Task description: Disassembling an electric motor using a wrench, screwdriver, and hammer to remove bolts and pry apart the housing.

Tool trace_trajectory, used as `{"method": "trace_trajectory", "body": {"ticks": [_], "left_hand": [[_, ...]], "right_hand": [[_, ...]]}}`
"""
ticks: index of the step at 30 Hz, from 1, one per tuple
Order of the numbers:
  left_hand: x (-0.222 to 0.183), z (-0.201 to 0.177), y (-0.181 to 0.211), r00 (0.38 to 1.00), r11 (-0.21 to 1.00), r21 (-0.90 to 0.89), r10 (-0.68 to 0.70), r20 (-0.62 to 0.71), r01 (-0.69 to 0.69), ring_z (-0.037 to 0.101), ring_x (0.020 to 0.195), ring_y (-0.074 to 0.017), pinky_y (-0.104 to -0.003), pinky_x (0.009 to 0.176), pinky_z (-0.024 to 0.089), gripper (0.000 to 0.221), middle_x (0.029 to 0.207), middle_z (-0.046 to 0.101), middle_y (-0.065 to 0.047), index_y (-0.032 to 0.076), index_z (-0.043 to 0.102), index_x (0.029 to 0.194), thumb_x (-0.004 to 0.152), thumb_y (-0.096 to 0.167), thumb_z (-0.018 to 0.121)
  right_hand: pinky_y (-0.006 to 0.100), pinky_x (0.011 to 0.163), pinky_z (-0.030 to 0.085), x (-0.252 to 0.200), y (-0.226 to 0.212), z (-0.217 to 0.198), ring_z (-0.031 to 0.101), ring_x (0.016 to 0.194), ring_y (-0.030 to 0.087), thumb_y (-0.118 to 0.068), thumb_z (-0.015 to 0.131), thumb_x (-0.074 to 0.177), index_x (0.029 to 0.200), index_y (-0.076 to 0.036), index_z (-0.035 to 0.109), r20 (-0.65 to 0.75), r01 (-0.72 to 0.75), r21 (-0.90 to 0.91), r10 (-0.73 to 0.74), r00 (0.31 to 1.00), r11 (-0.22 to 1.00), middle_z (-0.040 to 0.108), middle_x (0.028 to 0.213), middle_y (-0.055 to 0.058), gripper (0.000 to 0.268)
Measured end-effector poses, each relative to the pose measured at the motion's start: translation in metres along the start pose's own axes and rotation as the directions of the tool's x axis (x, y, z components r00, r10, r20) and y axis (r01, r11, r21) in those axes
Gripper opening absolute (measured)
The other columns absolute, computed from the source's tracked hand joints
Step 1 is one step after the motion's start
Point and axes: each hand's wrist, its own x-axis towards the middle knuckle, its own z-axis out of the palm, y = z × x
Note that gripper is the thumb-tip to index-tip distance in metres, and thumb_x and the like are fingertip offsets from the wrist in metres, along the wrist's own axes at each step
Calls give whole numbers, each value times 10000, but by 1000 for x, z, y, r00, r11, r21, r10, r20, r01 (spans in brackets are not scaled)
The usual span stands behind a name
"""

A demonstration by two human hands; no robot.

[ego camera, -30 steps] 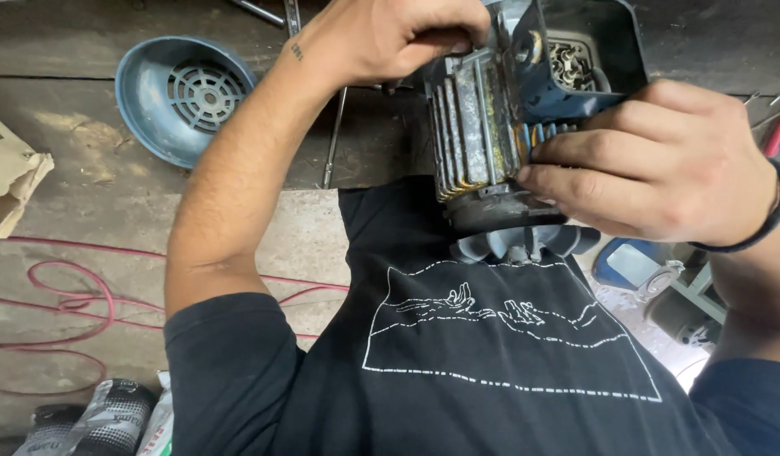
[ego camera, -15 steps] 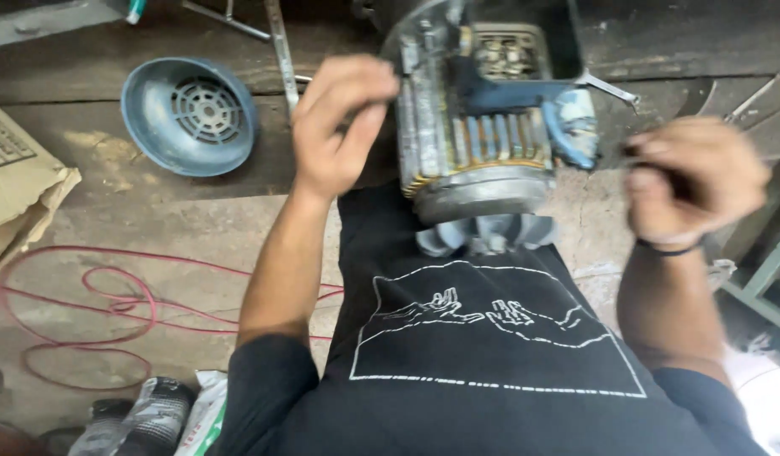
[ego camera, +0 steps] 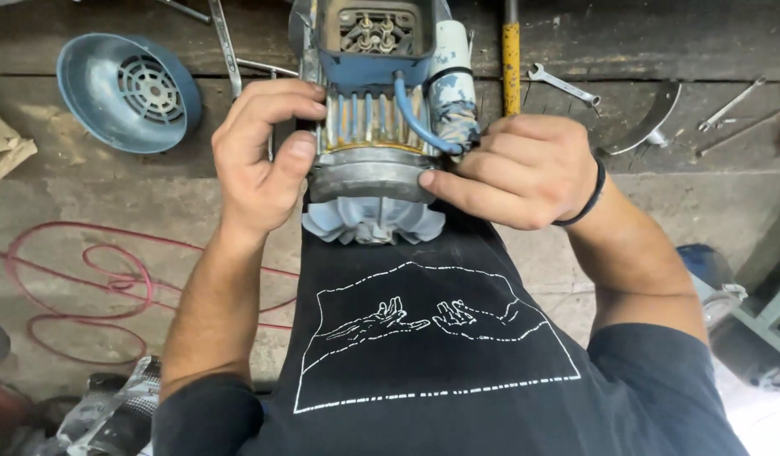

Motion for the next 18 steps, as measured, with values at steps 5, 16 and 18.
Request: {"method": "trace_trajectory", "body": {"ticks": [5,16,18], "left_hand": [[-5,5,8,994,995,-2,-97,-51,97,669,1126,-349,-451,1020,528,442,1144,677,-215,-33,643,1093,1103,372,466],[44,-6,89,959,845,455,219,181,-280,697,1124,-366,-497,993,545,246,1227,722,-166,48,746,1144,1103,219,573],[59,4,102,913,746,537,248,324,-394,678,1202,-334,-478,1032,509,238,1299,727,-83,134,781,1198,1131,215,567]], "right_hand": [[298,587,490,11,14,-17,511,575,163,-14,621,1059,1105,-42,762,156,21,111,-38,987,994,560,719,12,151],[256,477,303,13,18,-16,352,483,124,-65,617,1033,969,-139,714,187,137,-58,-124,974,989,349,603,-41,138],[253,497,305,0,23,-12,361,494,126,-85,599,1056,977,-161,733,179,162,-74,-146,973,984,367,614,-41,173]]}}
